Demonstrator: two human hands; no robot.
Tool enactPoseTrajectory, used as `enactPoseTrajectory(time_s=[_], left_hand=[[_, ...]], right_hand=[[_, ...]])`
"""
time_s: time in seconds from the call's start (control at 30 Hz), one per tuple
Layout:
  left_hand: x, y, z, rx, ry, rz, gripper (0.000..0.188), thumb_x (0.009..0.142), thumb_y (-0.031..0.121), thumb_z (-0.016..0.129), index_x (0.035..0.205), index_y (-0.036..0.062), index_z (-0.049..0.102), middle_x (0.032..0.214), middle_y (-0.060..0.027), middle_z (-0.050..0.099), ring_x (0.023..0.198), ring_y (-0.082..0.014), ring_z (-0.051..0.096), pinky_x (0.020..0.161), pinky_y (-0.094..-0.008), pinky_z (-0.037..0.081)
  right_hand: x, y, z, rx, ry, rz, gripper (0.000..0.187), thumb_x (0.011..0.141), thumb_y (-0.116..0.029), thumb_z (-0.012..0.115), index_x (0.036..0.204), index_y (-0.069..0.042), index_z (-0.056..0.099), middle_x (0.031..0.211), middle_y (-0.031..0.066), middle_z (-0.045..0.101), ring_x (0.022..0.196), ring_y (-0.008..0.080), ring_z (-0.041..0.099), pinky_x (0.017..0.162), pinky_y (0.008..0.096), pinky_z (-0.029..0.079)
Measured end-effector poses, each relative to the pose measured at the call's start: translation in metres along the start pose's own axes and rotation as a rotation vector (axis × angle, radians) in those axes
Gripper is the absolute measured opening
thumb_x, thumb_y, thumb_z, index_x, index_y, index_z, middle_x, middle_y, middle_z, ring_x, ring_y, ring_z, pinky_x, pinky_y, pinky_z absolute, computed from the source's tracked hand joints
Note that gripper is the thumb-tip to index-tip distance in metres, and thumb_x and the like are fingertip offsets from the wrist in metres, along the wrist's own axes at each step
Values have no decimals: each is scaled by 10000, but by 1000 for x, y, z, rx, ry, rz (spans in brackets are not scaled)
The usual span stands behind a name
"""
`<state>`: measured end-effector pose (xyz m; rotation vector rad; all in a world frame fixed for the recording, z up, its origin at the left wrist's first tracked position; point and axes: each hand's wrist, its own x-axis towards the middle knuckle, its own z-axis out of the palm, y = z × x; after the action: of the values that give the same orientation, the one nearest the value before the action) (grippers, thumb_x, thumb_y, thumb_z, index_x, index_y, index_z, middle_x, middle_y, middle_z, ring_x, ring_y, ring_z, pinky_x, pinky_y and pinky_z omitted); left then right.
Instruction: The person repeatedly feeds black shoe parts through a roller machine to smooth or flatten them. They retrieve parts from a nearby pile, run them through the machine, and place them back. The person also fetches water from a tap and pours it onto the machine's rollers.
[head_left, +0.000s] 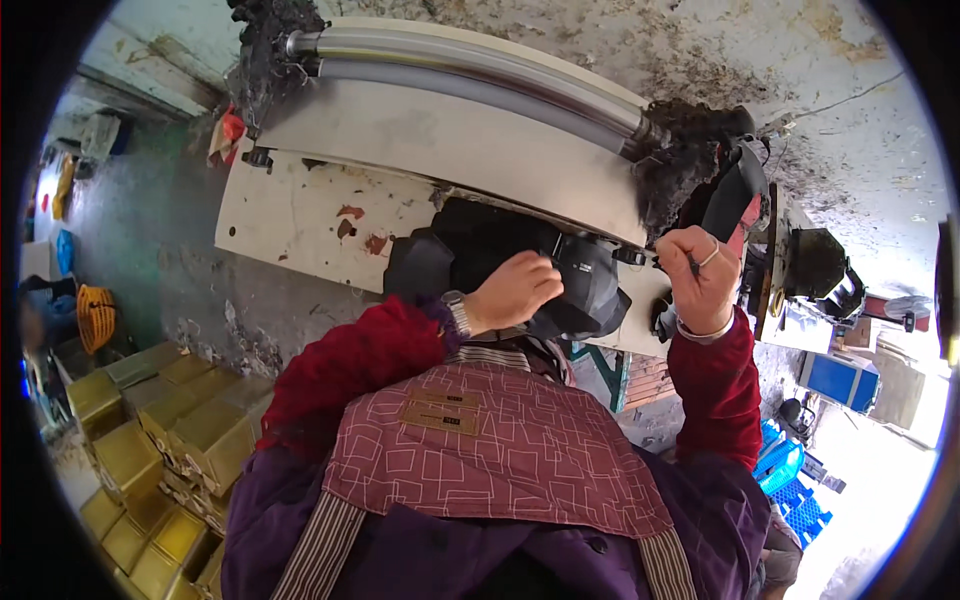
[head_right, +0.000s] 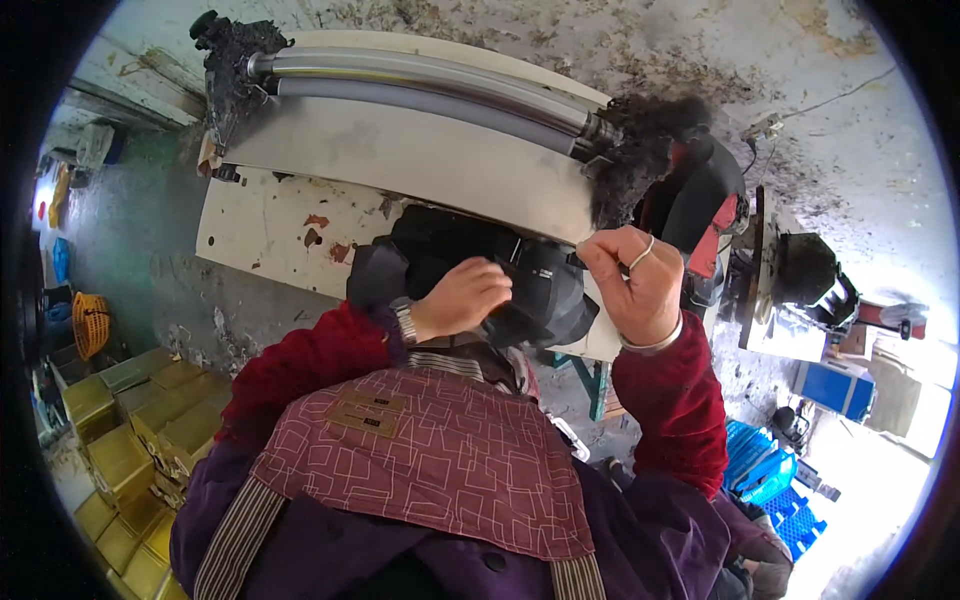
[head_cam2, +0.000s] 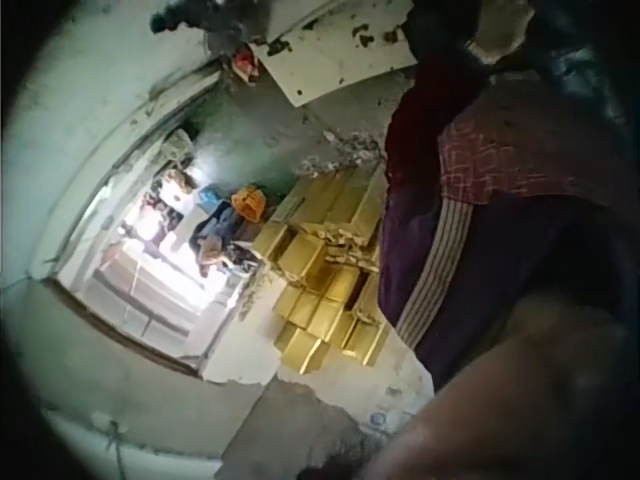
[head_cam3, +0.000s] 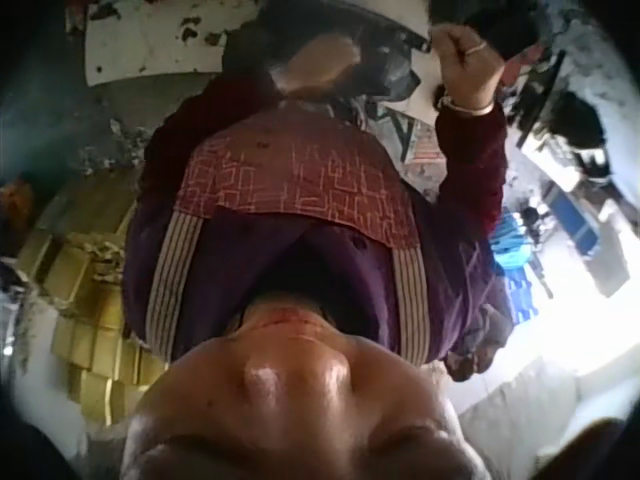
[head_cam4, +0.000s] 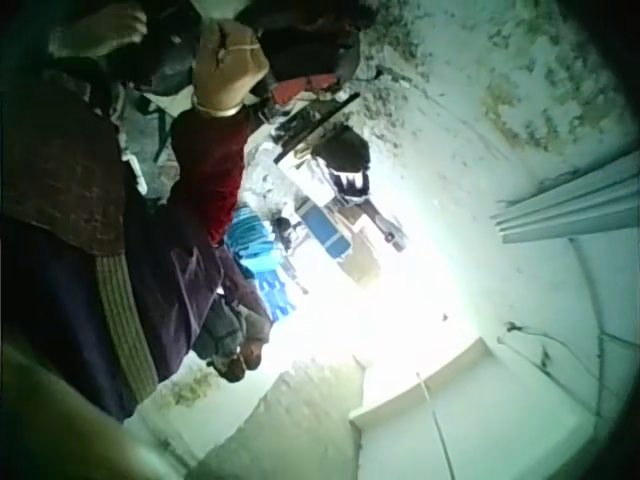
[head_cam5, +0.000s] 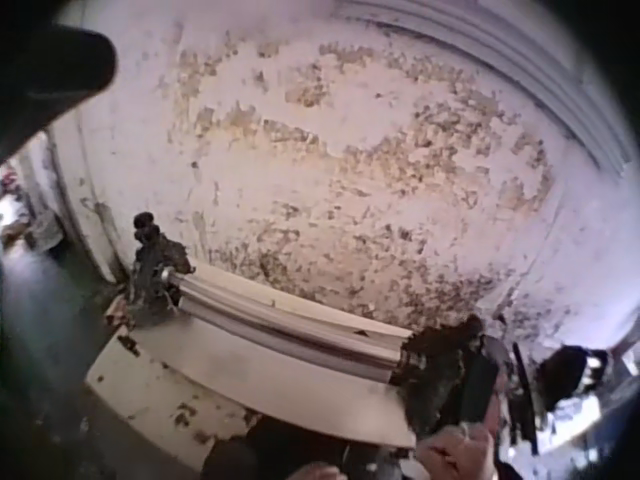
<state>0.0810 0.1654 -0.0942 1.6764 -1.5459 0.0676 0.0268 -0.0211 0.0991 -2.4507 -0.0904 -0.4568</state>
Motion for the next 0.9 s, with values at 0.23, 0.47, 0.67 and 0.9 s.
enactPoseTrajectory(time_s=[0.23,0.47,0.67,0.9], left_hand=[[7,58,-101,-279,46,-35,236,567,12,583,794,76,563,805,-57,590,738,-243,588,635,-344,476],[25,92,-231,-578,255,-926,186,800,63,586,964,-26,583,815,-88,650,696,-97,595,608,-244,466],[42,11,-144,-703,276,-1070,254,807,74,563,1028,-49,537,816,-87,631,723,-85,554,660,-234,446],[74,-71,-120,-253,346,-941,401,737,47,605,1114,2,479,955,-139,589,856,-256,577,745,-336,445]], right_hand=[[29,-7,3,131,-42,173,69,786,-46,608,802,17,588,651,72,585,554,137,545,525,227,417],[82,1,-2,12,-68,40,132,774,-104,626,857,-2,617,696,97,606,617,148,580,582,246,457],[190,69,53,-79,-344,24,319,783,-314,555,949,-53,630,850,112,646,768,224,617,715,318,468],[253,122,140,-652,-863,209,461,782,-463,504,1057,-111,619,967,78,639,887,255,588,801,376,431]])
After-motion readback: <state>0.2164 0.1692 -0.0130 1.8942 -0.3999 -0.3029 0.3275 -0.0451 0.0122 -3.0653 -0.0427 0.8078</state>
